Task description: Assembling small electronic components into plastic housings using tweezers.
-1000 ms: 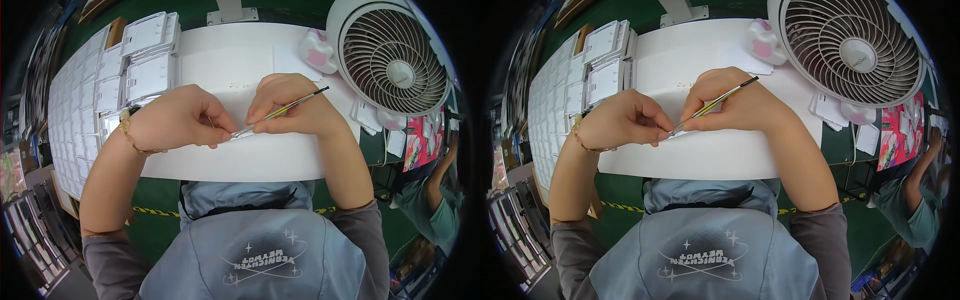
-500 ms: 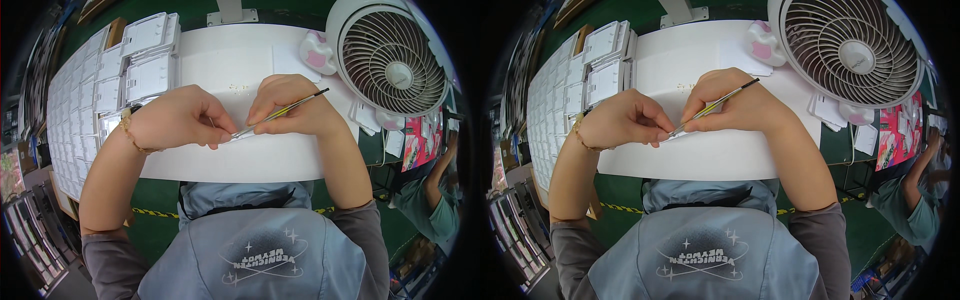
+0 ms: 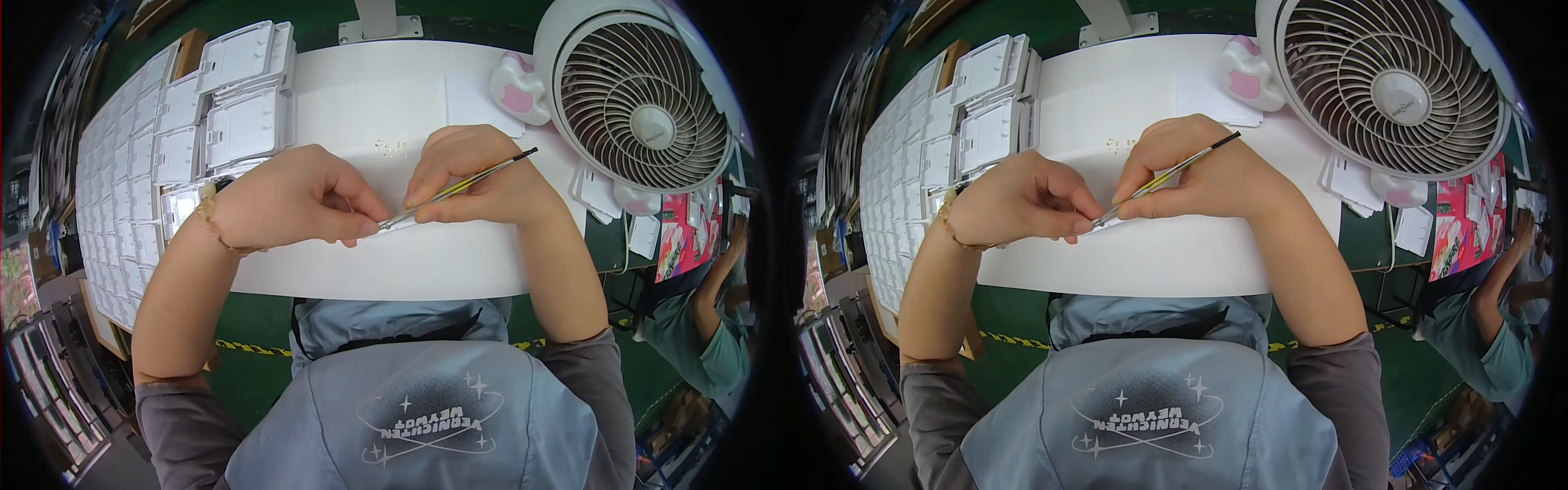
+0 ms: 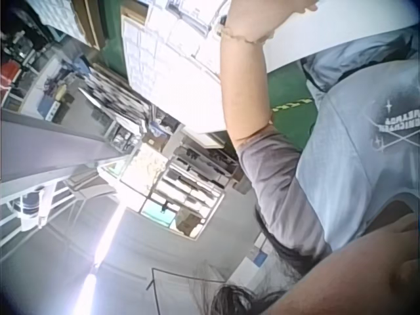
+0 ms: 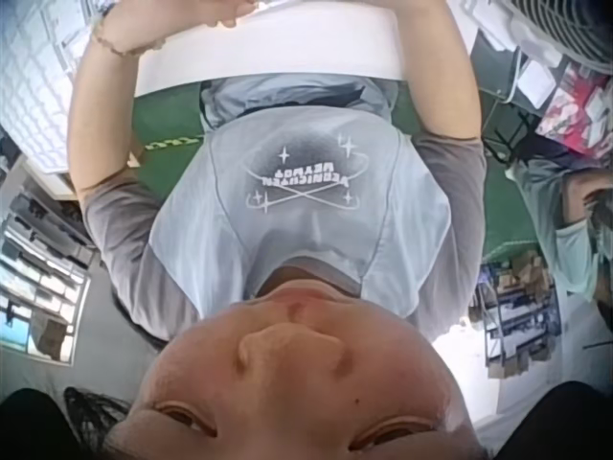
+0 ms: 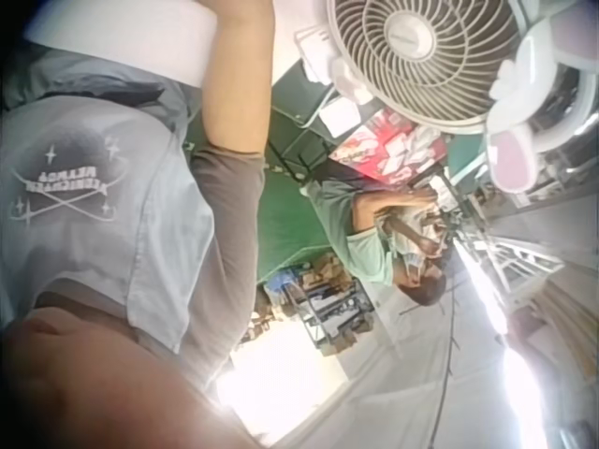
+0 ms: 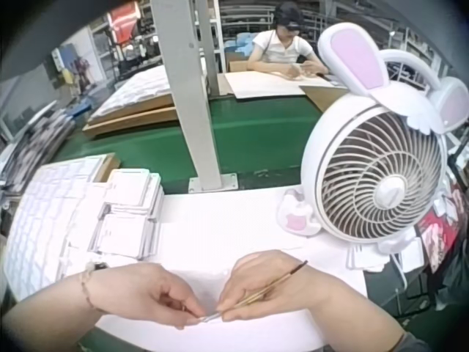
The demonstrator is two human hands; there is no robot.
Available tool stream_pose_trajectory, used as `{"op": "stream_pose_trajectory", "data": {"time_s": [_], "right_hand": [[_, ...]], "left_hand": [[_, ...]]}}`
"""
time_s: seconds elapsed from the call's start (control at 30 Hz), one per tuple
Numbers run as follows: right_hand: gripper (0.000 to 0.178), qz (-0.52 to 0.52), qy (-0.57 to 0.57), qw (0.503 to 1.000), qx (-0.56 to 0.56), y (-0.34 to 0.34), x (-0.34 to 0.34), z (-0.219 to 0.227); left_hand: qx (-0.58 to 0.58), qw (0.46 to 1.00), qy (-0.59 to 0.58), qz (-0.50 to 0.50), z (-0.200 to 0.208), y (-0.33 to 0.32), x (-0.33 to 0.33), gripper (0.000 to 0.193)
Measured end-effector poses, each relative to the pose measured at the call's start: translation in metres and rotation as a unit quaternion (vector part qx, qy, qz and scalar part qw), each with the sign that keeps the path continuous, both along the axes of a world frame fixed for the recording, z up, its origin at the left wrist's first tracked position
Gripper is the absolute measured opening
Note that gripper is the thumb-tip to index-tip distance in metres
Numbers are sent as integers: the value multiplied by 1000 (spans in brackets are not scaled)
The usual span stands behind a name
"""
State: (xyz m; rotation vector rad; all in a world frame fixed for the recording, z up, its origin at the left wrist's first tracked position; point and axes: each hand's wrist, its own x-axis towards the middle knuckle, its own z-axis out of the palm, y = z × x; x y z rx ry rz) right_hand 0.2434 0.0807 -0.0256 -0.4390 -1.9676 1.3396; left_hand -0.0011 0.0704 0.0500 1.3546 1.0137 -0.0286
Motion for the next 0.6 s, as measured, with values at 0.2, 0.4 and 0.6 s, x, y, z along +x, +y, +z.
{"op": "stream_pose_trajectory", "data": {"time_s": [0.2,0.4,0.6], "right_hand": [[15,1,-2,1000,7,0,-1,0],[15,-5,-10,1000,9,-1,0,1],[16,-7,5,1000,25,0,0,0]], "left_hand": [[-6,1000,-27,0,-2,-1,-1,19],[-17,999,-28,9,-3,-2,-1,19],[-22,999,-37,26,-8,-3,-3,20]]}}
